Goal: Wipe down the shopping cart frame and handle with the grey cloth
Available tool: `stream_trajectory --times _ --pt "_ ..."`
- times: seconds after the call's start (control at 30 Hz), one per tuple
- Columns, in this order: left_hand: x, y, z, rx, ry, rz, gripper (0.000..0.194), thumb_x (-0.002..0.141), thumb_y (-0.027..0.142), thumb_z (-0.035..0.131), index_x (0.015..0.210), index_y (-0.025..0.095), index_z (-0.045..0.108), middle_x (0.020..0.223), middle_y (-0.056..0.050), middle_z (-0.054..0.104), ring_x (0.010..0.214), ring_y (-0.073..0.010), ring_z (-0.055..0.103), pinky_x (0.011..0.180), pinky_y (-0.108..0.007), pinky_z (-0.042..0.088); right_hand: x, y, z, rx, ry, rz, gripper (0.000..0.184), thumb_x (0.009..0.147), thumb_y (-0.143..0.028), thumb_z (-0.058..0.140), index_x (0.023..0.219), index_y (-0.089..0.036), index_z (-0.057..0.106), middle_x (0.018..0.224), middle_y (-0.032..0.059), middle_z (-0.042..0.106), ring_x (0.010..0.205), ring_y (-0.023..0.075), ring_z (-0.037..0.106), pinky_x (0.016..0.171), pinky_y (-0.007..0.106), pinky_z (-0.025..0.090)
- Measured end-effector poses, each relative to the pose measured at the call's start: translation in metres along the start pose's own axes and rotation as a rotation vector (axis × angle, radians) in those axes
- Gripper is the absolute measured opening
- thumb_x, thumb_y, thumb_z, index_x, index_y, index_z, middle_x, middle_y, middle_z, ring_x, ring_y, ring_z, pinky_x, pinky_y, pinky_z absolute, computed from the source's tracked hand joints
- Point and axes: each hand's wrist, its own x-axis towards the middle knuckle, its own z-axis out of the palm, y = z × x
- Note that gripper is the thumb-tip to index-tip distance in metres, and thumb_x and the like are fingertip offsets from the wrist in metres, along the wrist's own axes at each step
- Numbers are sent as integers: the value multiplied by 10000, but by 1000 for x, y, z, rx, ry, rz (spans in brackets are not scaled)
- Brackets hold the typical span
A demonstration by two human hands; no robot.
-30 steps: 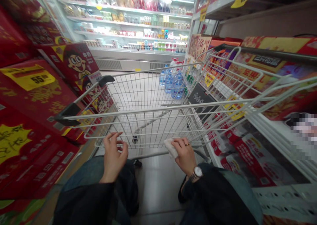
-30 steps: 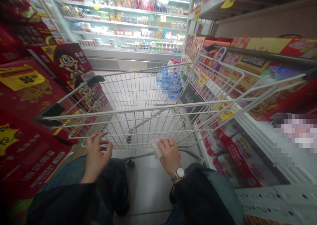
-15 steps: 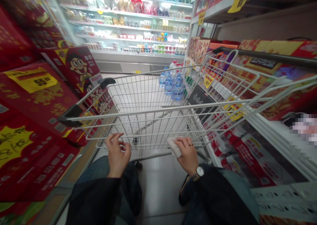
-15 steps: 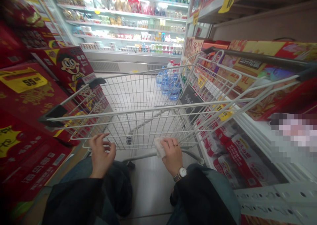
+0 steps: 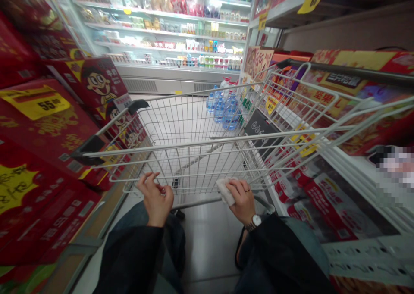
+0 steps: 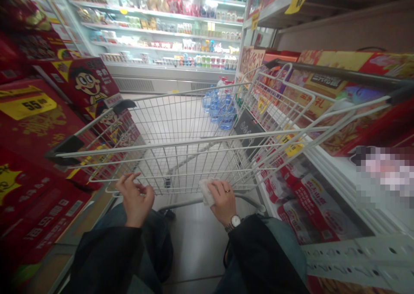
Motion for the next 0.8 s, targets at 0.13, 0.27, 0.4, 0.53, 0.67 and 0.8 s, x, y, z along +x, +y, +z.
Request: stream_trajectory --times 0.13,0.27,0.4,0.53,0.67,0.8 --pt "0 0 1 21 0 -3 540 790 111 594 1310 201 477 1417 -150 401 666 -68 532 670 -288 495 -2 4 1 0 127 -13 419 856 -153 607 1272 -198 618 1180 107 656 1084 272 525 932 430 482" --pt "1 0 2 31 7 7 528 794 118 595 1304 195 482 1420 -155 407 656 -67 532 664 -288 490 -4 3 5 5 45 -6 394 838 -170 643 1232 -181 637 1150 107 664 1047 271 524 909 431 489" --pt "1 -1 3 40 17 10 531 792 125 594 1307 198 486 1424 -155 409 655 -69 534 655 -287 484 -5 7 0 41 53 3 411 843 -154 628 1251 -202 632 1158 97 663 1069 263 536 927 423 497" --pt "1 -2 2 43 9 9 547 785 129 591 1317 202 486 1424 -152 407 666 -74 542 653 -292 481 -3 14 -10 43 150 5 414 856 -143 618 1265 -212 629 1172 102 656 1095 265 536 945 429 494" --pt "0 0 3 54 15 12 606 760 113 585 1348 202 468 1425 -159 408 669 -80 530 658 -313 500 -3 14 -10 53 -13 6 380 843 -165 640 1220 -208 655 1137 93 672 1043 259 549 897 415 506" --pt "-4 2 7 9 79 48 757 739 90 598 1448 170 346 1477 -219 294 721 -93 537 665 -333 545 -5 15 -11 50 32 -5 401 851 -161 635 1249 -213 639 1156 91 668 1063 260 553 919 414 501"
